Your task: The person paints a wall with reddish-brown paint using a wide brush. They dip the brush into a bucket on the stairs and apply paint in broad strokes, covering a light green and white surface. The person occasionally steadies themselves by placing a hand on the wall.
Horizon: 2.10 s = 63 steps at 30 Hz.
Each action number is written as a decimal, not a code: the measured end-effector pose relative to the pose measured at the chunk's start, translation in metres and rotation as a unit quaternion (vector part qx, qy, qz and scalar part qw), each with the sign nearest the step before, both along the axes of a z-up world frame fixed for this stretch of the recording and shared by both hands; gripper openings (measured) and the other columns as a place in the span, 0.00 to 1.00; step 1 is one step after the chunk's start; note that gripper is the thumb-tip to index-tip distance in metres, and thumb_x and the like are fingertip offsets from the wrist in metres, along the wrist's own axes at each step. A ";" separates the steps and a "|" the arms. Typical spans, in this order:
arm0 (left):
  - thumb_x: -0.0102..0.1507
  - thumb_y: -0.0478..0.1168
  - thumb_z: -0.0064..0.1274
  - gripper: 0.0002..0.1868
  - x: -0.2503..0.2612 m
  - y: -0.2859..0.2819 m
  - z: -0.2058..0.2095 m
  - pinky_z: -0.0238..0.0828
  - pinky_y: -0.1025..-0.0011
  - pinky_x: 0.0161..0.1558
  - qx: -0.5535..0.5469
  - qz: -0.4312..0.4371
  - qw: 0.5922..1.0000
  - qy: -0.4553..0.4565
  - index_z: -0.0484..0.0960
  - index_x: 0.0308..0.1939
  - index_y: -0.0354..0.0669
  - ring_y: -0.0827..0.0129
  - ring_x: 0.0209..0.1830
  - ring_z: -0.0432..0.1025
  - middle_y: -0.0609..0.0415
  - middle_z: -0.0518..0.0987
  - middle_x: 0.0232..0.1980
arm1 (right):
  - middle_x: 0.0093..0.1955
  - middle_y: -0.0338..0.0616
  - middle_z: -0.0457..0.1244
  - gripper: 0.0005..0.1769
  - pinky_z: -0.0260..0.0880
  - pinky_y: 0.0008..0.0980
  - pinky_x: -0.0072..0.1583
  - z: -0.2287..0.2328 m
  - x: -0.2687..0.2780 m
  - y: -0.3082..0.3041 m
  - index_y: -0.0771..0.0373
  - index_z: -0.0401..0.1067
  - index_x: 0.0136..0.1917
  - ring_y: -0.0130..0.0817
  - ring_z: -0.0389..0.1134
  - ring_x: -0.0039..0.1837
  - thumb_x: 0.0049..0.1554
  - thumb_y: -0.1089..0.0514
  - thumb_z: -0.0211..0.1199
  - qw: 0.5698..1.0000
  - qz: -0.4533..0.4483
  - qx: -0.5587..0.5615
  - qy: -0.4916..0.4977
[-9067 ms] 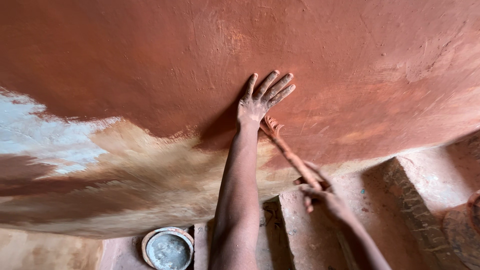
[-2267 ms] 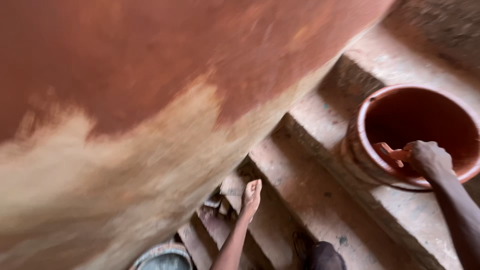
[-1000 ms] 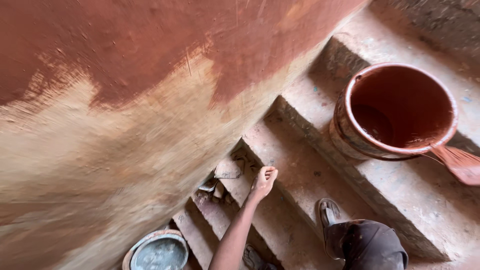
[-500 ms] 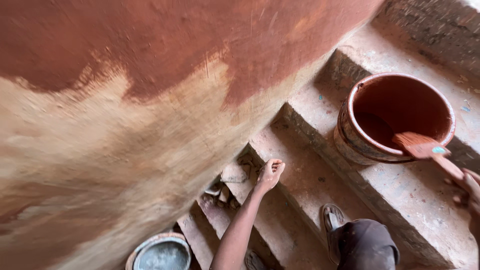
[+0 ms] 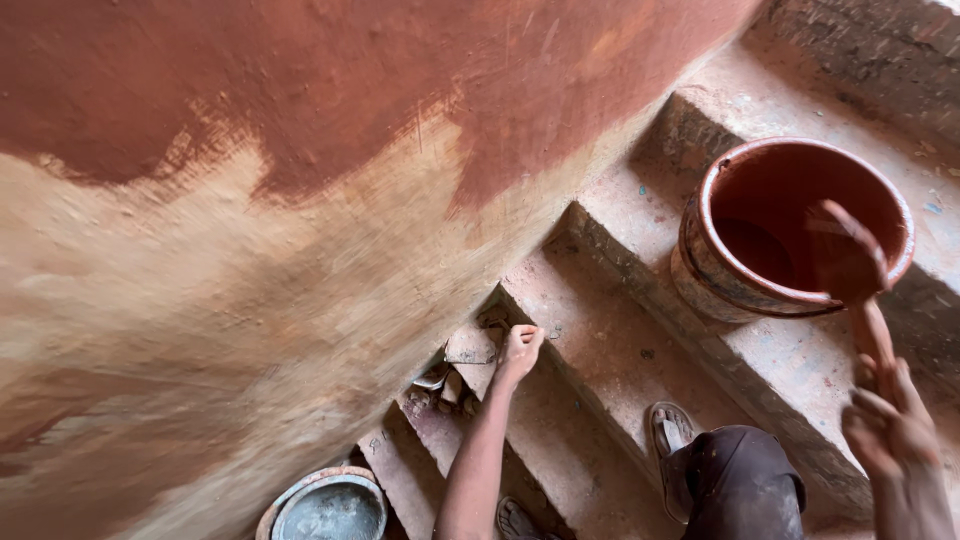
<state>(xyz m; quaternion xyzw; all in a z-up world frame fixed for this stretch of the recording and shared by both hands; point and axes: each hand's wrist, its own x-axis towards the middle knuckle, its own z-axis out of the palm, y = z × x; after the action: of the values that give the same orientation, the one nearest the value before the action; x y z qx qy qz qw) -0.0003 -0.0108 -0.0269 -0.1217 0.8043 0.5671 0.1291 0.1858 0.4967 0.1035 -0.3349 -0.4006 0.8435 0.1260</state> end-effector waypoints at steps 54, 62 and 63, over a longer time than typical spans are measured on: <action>0.65 0.47 0.57 0.42 -0.196 0.025 -0.072 0.65 0.47 0.67 -0.391 0.100 0.856 0.323 0.53 0.76 0.37 0.47 0.67 0.67 0.34 0.60 0.76 | 0.41 0.52 0.67 0.20 0.75 0.36 0.31 -0.188 -0.453 -0.257 0.62 0.59 0.60 0.37 0.67 0.31 0.62 0.50 0.61 0.740 0.453 0.493 0.070; 0.64 0.50 0.57 0.44 -0.162 0.022 -0.078 0.67 0.48 0.64 -0.405 0.045 0.876 0.257 0.51 0.76 0.39 0.47 0.67 0.66 0.36 0.59 0.75 | 0.49 0.64 0.68 0.21 0.78 0.42 0.39 -0.200 -0.443 -0.280 0.61 0.52 0.66 0.46 0.75 0.39 0.64 0.57 0.55 0.741 0.497 0.451 0.037; 0.63 0.50 0.57 0.44 -0.159 0.019 -0.081 0.67 0.48 0.64 -0.392 0.050 0.882 0.256 0.51 0.76 0.39 0.47 0.67 0.66 0.36 0.59 0.75 | 0.51 0.64 0.68 0.19 0.79 0.43 0.40 -0.201 -0.437 -0.280 0.60 0.52 0.66 0.47 0.75 0.39 0.64 0.59 0.53 0.741 0.511 0.435 0.026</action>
<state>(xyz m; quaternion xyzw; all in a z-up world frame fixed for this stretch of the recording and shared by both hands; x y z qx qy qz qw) -0.1598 0.0083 -0.1078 -0.0533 0.9588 0.2230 -0.1679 -0.2517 0.2163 -0.0971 0.0333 -0.8315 0.5239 -0.1819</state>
